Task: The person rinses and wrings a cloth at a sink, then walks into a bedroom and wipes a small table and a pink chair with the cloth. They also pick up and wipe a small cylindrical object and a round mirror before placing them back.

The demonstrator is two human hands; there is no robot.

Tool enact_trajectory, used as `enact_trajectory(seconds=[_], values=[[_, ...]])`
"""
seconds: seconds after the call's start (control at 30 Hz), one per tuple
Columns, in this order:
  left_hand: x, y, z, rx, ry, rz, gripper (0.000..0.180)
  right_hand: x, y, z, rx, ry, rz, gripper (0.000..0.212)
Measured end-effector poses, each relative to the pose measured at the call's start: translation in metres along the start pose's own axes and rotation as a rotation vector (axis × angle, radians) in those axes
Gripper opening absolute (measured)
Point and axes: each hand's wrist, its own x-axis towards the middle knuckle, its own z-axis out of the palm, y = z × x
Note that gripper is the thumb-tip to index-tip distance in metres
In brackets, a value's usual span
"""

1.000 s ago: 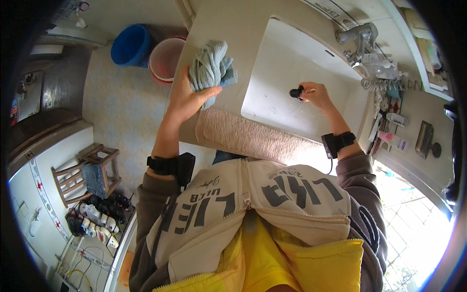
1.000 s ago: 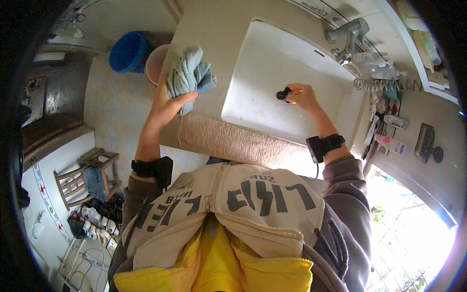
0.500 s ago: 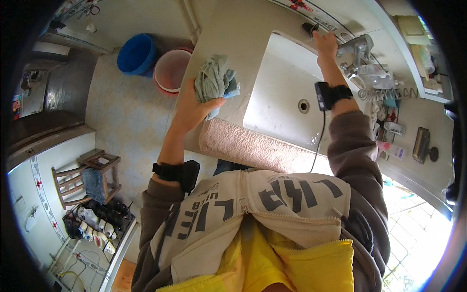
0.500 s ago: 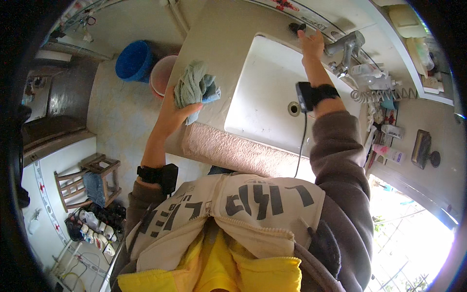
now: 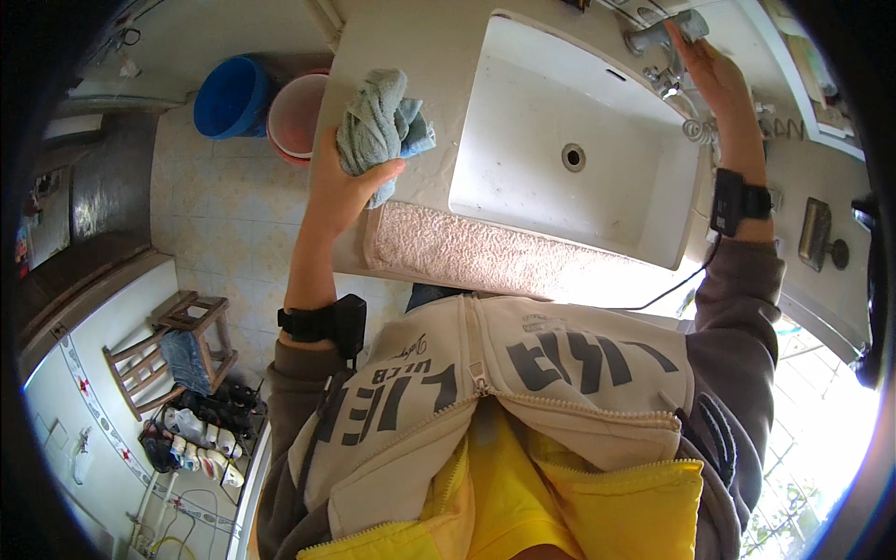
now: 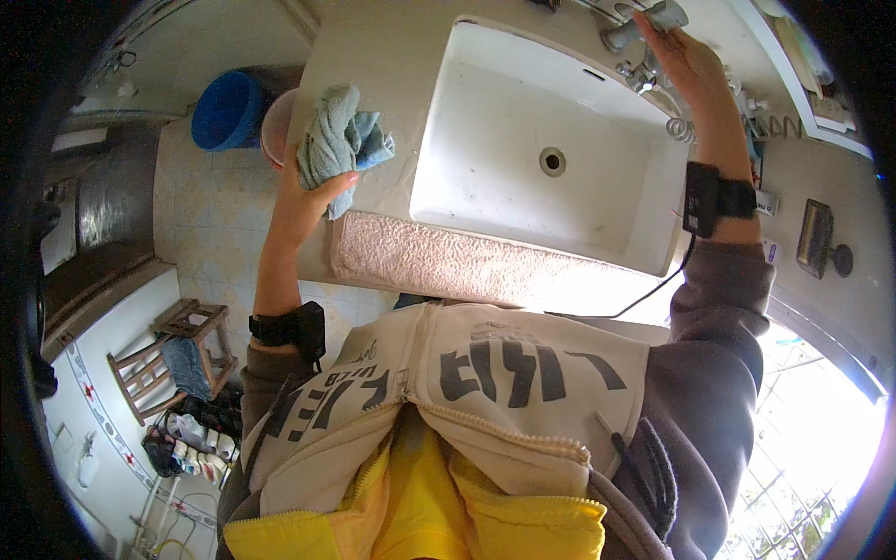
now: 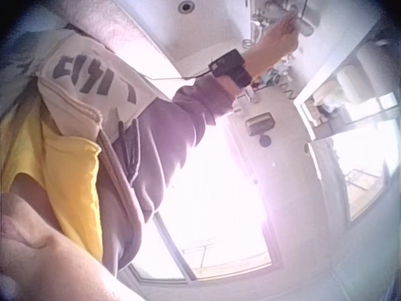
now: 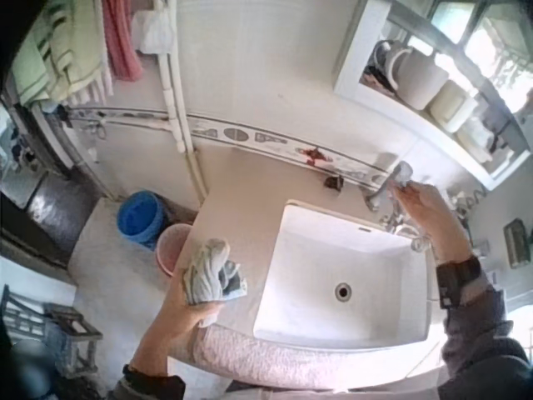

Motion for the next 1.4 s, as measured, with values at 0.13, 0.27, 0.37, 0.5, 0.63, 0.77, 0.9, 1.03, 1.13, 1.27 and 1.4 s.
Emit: enact_trajectory(seconds=[0.13,0.27,0.37,0.5,0.63,0.77,0.9,1.03,1.13,1.27,1.4], values=[[0.000,0.009,0.000,0.020,0.001,-0.034,0.072,0.010,-0.009,0.023,0.674,0.069,0.168,0.033],[-0.001,0.013,0.000,-0.023,-0.031,-0.065,0.069,-0.002,-0.029,0.027,0.676,0.048,0.082,0.021],[0.000,0.013,0.000,-0.036,-0.044,-0.099,0.068,-0.018,-0.014,0.023,-0.264,-0.206,-0.305,0.037],[0.004,0.009,-0.001,-0.070,-0.057,0.011,0.070,-0.083,0.091,-0.012,-0.376,-0.614,0.480,0.024],[0.003,0.007,-0.002,-0.046,-0.063,-0.043,0.073,-0.149,0.248,-0.065,-1.338,-1.440,0.535,0.012],[0.001,0.008,-0.002,-0.066,-0.052,-0.074,0.075,-0.117,0.337,-0.092,-1.506,-0.991,0.053,0.015],[0.002,0.010,-0.001,-0.088,-0.072,-0.078,0.076,-0.082,0.319,-0.110,-1.249,0.444,-0.048,0.047],[0.000,0.011,-0.001,-0.074,-0.074,-0.075,0.075,-0.058,0.321,-0.053,-1.668,0.497,0.191,0.056],[-0.001,0.014,-0.002,-0.033,-0.071,-0.090,0.075,-0.056,0.344,0.001,-1.040,0.150,-0.181,0.056],[-0.001,0.017,-0.004,-0.076,-0.092,-0.136,0.075,-0.044,0.317,0.006,-0.841,0.389,0.271,0.068],[-0.001,0.017,-0.004,-0.049,-0.083,-0.172,0.076,0.001,0.286,0.078,-1.016,0.697,0.548,0.096]])
